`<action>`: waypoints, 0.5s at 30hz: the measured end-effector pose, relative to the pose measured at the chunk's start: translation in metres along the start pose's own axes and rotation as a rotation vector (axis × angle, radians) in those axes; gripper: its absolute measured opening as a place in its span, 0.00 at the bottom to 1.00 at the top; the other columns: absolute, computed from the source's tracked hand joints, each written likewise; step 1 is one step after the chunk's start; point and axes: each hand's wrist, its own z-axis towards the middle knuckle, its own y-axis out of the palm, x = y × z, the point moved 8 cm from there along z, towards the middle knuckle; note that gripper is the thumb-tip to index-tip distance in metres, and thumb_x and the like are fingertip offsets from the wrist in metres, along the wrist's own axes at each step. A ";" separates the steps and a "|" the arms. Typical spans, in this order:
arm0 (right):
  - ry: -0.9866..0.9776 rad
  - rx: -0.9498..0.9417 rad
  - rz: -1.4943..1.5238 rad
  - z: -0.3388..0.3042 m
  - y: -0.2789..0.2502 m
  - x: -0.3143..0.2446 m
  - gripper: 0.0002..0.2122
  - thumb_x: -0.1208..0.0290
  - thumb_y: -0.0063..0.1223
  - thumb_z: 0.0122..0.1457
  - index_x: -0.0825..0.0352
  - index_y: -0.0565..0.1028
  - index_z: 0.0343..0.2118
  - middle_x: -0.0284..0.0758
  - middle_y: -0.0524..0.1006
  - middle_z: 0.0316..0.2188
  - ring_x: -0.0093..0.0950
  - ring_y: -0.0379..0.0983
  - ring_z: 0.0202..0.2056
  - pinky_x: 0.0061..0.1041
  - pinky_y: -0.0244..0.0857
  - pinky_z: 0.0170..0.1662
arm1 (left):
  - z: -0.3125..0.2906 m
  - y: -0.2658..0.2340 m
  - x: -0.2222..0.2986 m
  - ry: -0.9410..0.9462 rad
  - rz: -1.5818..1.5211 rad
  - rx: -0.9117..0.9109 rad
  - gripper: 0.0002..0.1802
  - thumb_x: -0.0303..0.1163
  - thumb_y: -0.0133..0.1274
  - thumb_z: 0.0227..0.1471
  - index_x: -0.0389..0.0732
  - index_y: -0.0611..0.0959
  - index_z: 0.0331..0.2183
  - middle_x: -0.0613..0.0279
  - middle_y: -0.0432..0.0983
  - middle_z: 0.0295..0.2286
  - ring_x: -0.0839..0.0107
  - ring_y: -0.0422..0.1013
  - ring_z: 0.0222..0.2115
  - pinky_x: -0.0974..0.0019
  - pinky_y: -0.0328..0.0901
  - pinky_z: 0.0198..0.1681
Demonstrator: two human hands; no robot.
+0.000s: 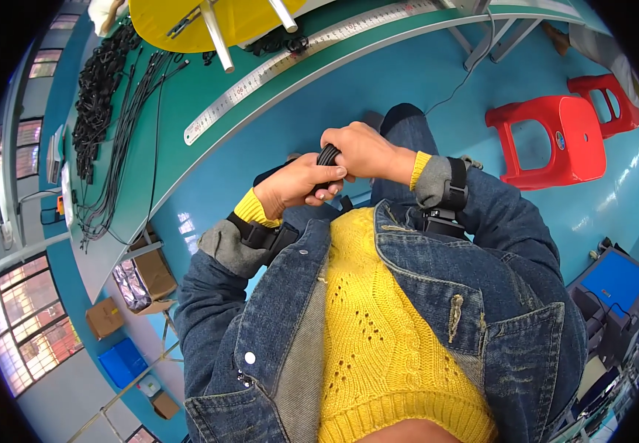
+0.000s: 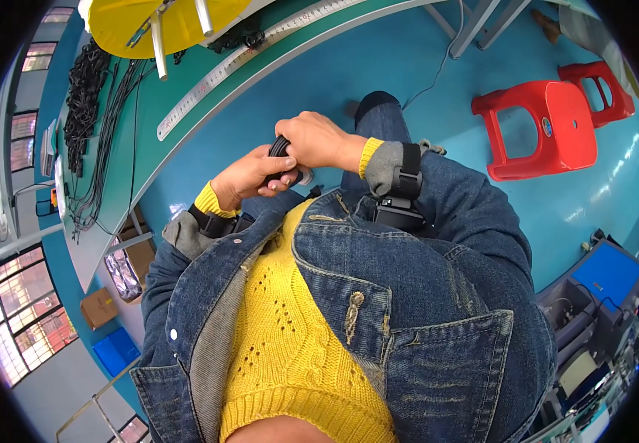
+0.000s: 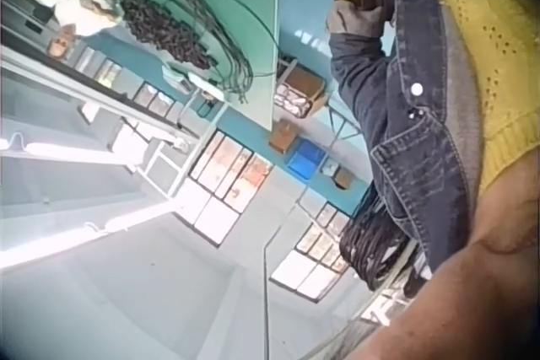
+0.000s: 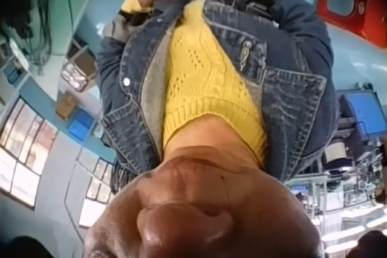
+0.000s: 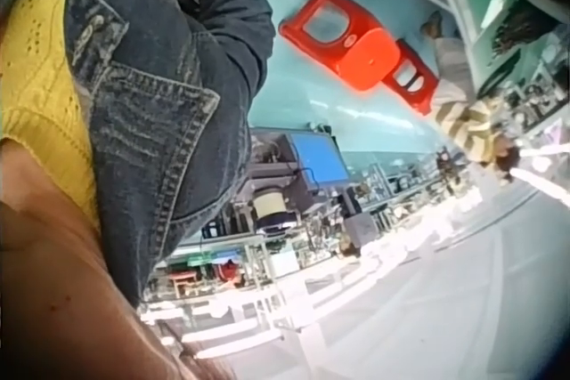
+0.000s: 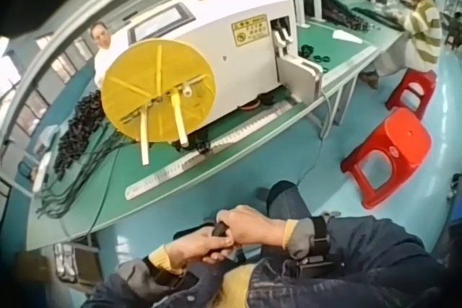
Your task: The person picks up a cable, winds it around the rods of a machine, and removes the coiled cable. They then pick up a tie, wrap it around the cable, and secure it by hand.
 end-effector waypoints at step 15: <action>0.019 0.504 -0.047 0.055 -0.104 0.025 0.09 0.66 0.52 0.46 0.64 0.75 0.29 0.38 0.73 0.24 0.37 0.71 0.26 0.32 0.64 0.28 | -0.024 -0.027 0.027 0.482 -0.171 0.359 0.05 0.29 0.45 0.48 0.38 0.70 0.27 0.70 0.61 0.16 0.83 0.57 0.14 0.77 0.51 0.14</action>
